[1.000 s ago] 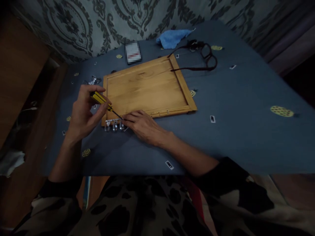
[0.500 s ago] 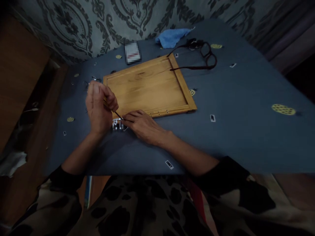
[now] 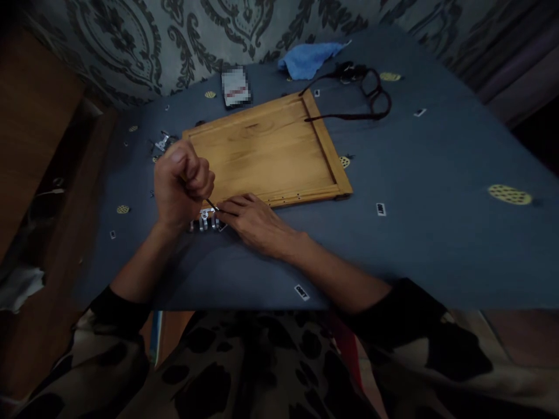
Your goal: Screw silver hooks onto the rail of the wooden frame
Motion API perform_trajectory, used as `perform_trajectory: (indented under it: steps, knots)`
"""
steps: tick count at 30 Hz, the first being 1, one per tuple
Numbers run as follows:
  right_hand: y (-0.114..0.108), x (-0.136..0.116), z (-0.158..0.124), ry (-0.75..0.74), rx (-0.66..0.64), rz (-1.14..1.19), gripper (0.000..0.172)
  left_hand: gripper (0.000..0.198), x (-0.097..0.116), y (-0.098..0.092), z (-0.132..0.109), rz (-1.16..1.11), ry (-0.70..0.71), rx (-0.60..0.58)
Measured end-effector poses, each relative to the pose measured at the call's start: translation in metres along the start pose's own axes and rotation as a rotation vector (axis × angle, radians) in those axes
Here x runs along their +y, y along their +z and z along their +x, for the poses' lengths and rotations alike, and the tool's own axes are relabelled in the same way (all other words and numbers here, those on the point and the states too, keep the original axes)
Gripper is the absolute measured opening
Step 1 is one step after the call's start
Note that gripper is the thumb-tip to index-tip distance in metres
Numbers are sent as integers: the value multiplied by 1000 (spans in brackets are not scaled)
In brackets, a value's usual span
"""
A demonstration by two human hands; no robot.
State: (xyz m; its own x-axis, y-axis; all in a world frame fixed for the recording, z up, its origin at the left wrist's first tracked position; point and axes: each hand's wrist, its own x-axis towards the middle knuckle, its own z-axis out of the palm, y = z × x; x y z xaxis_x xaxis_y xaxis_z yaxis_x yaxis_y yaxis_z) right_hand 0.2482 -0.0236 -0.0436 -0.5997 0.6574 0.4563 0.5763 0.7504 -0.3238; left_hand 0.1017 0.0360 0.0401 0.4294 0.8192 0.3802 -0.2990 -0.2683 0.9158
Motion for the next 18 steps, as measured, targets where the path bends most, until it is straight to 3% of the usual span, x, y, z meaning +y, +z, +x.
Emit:
perform_trajectory:
  steps: [6,12,18]
  knots:
    - [1,3,0,-13,10,-11,44,50,6,-6,2,-18,-60,-63]
    - [1,2,0,-21,21,-24,37,43,23,-13,2,-42,52,235]
    - [1,2,0,-6,33,1,38,51,18,-5,-2,73,77,324]
